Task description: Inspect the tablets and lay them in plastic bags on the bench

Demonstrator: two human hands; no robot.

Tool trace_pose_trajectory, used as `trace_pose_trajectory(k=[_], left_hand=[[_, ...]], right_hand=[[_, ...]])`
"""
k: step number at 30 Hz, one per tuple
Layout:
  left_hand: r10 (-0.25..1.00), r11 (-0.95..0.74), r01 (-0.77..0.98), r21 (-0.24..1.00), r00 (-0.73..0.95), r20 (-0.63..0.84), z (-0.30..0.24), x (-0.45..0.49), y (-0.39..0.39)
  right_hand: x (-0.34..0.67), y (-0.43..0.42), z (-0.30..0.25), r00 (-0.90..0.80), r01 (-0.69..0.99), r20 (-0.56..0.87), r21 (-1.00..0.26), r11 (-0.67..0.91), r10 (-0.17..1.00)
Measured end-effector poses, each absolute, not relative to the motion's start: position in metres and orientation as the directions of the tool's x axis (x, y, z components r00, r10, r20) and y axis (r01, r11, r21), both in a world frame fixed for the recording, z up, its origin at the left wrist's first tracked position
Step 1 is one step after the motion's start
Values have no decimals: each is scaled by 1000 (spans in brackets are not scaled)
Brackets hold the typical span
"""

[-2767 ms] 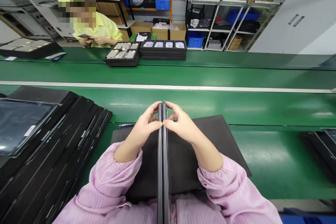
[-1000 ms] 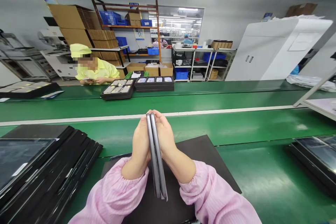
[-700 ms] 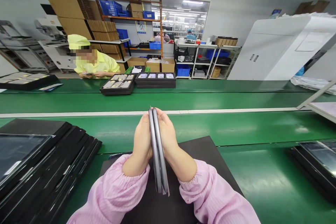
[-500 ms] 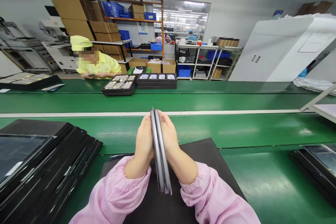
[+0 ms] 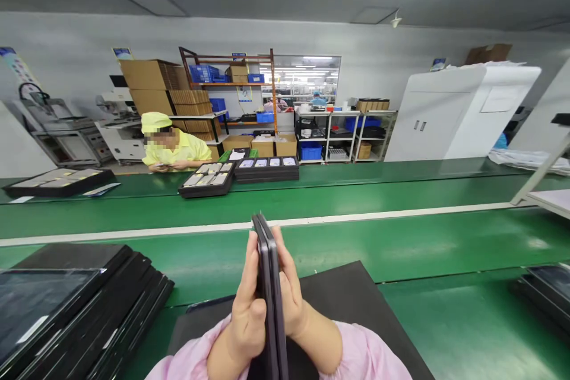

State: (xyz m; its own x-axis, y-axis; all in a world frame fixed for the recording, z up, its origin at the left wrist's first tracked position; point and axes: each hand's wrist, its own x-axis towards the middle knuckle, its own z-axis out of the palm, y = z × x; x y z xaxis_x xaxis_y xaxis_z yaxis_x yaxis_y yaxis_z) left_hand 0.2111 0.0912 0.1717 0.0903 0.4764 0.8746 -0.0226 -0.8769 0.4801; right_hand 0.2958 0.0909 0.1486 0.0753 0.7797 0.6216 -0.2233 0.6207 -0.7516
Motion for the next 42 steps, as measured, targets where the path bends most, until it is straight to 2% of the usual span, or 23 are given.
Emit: trace_pose_trajectory(k=[2, 3, 5, 10, 15, 21, 23, 26, 29, 32, 37, 42], left_hand=[[709, -699, -83, 711, 55, 703, 182, 217, 72], [789, -609, -93, 788, 28, 613, 183, 218, 63], [857, -514, -94, 852, -15, 515, 181, 220, 47], [860, -510, -77, 857, -20, 510, 173, 222, 21], [879, -477, -84, 875, -36, 476, 178, 229, 10], [844, -533, -129, 836, -22, 535, 171, 227, 15], [868, -496, -107, 862, -17, 497, 173, 227, 18], [939, -342, -95, 935, 6, 344, 180, 230, 26], [980, -197, -185, 963, 2, 201, 182, 237, 38], [995, -101, -238, 966, -6, 102, 178, 241, 46], [998, -53, -210, 976, -35, 47, 174, 241, 49], [999, -39, -189, 981, -30, 34, 167, 242, 50]], right_hand=[[294, 75, 164, 29, -318, 647, -717, 621, 762], [293, 67, 168, 6, -354, 641, -716, 601, 767], [294, 52, 169, -22, -395, 614, -730, 558, 789], [298, 29, 159, -34, -438, 578, -742, 508, 815], [300, 19, 164, -1, -428, 629, -703, 568, 777], [303, 19, 161, -3, -366, 678, -685, 630, 735], [303, 21, 159, 24, -341, 634, -722, 602, 773], [303, 27, 155, 71, -314, 504, -808, 499, 861], [303, 37, 148, 115, -346, 370, -855, 386, 922], [303, 44, 140, 137, -371, 294, -870, 324, 946], [303, 45, 140, 149, -365, 220, -894, 260, 964], [303, 45, 136, 157, -315, 209, -916, 249, 965]])
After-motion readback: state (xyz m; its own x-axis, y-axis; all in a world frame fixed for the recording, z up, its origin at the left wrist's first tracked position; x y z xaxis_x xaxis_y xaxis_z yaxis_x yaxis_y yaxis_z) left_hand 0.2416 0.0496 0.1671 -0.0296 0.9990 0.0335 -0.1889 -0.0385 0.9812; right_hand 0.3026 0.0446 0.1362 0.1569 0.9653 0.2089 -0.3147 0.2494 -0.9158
